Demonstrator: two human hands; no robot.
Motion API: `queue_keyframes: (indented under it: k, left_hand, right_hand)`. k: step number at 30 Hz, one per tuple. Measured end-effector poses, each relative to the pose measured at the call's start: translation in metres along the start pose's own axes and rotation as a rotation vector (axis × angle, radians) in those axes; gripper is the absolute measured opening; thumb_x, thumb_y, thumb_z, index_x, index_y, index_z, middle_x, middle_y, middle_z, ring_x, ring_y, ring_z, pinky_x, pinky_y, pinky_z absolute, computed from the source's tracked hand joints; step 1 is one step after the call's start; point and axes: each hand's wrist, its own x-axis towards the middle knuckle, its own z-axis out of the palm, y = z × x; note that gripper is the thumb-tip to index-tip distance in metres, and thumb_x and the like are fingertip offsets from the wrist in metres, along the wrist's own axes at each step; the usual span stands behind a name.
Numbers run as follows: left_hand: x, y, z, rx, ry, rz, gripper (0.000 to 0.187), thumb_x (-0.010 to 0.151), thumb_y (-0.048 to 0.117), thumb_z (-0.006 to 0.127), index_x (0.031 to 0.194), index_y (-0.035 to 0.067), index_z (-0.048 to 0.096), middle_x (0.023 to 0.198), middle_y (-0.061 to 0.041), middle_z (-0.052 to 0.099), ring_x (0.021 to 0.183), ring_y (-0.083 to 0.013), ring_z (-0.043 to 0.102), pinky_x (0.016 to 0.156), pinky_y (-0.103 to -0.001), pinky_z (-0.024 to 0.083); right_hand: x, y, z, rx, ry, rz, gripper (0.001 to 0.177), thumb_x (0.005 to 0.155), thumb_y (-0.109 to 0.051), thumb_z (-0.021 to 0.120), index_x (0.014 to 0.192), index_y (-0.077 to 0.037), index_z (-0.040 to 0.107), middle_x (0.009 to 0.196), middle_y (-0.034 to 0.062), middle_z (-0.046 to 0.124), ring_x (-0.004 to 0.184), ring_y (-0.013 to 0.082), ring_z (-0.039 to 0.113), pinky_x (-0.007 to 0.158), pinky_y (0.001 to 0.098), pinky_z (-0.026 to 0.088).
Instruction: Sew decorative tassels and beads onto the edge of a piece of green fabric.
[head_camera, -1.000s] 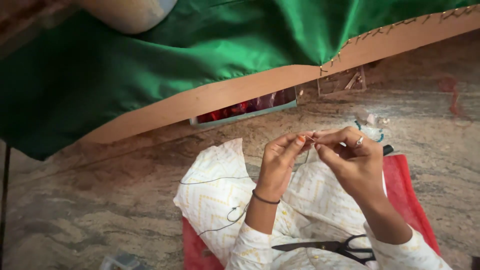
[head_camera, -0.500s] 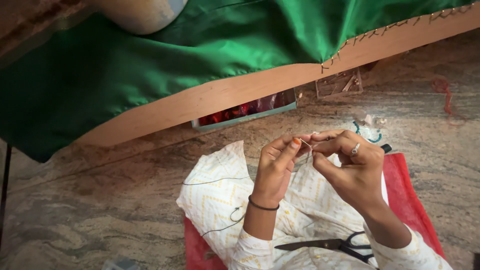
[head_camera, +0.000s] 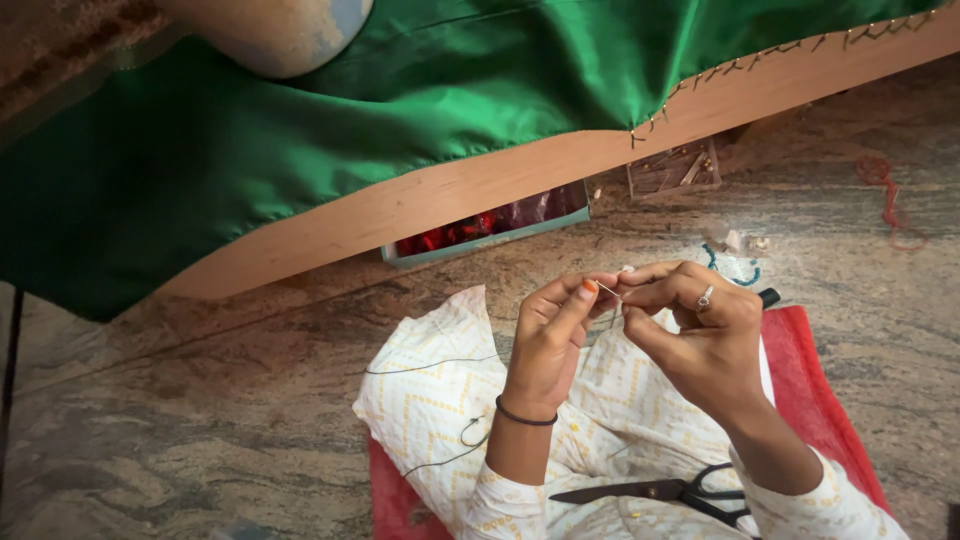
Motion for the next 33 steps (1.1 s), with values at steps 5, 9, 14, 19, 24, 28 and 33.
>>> queue_keyframes:
  k: [5,9,14,19,24,28,33]
  left_hand:
    - [0.0,-0.002,-0.002,-0.008,0.003,0.0,0.021,0.108,0.015,0.063,0.117,-0.002,0.071,0.118,-0.011,0.072,0.107,-0.0161,0.066,0.102,-0.033,0.052]
    - [0.001,0.0,-0.001,0.007,0.011,-0.002,0.022,0.107,0.015,0.063,0.117,-0.002,0.071,0.118,-0.011,0.072,0.107,-0.0161,0.066,0.102,-0.033,0.051]
    - [0.003,0.002,0.004,0.043,0.018,-0.006,0.022,0.107,0.016,0.061,0.116,-0.002,0.071,0.119,-0.012,0.073,0.11,-0.016,0.066,0.103,-0.033,0.051]
    - [0.006,-0.004,-0.002,0.06,0.016,-0.015,0.023,0.107,0.015,0.061,0.116,-0.003,0.071,0.118,-0.011,0.073,0.109,-0.0158,0.066,0.102,-0.033,0.051]
    - [0.013,-0.005,-0.001,0.072,0.026,-0.026,0.022,0.107,0.015,0.061,0.115,-0.003,0.071,0.116,-0.01,0.073,0.107,-0.015,0.066,0.102,-0.032,0.051]
    - [0.01,-0.006,0.002,0.093,0.059,-0.024,0.02,0.107,0.014,0.061,0.113,-0.002,0.071,0.114,-0.01,0.072,0.106,-0.0149,0.065,0.102,-0.032,0.051]
    - [0.01,-0.012,-0.004,-0.029,0.04,-0.057,0.018,0.107,0.012,0.06,0.113,-0.002,0.07,0.118,-0.011,0.071,0.109,-0.0165,0.066,0.104,-0.034,0.051]
  right_hand:
    - [0.001,0.003,0.001,0.03,-0.007,-0.004,0.01,0.077,0.01,0.073,0.085,0.004,0.072,0.094,0.0112,0.074,0.104,0.0198,0.075,0.088,0.0286,0.059]
    - [0.001,0.007,0.001,0.035,-0.014,0.009,0.01,0.077,0.011,0.073,0.085,0.005,0.072,0.093,0.011,0.074,0.104,0.02,0.075,0.087,0.0287,0.059]
    - [0.0,0.011,-0.001,0.049,-0.013,0.028,0.009,0.078,0.01,0.072,0.085,0.004,0.072,0.094,0.011,0.074,0.104,0.0199,0.075,0.088,0.0285,0.059]
    - [0.002,0.016,-0.003,0.017,-0.013,0.029,0.01,0.077,0.01,0.073,0.084,0.004,0.072,0.094,0.0107,0.074,0.103,0.0196,0.075,0.085,0.0282,0.059]
    - [0.007,0.019,-0.003,-0.009,-0.021,0.026,0.01,0.076,0.009,0.073,0.084,0.003,0.073,0.092,0.01,0.075,0.101,0.0194,0.075,0.082,0.028,0.058]
    - [0.004,0.02,-0.002,0.015,-0.014,0.032,0.01,0.078,0.009,0.073,0.086,0.003,0.072,0.094,0.0103,0.074,0.103,0.0196,0.075,0.086,0.0284,0.058]
    - [0.003,0.02,-0.003,-0.008,-0.007,0.033,0.011,0.078,0.01,0.073,0.087,0.003,0.072,0.095,0.011,0.074,0.104,0.0198,0.074,0.088,0.0287,0.059]
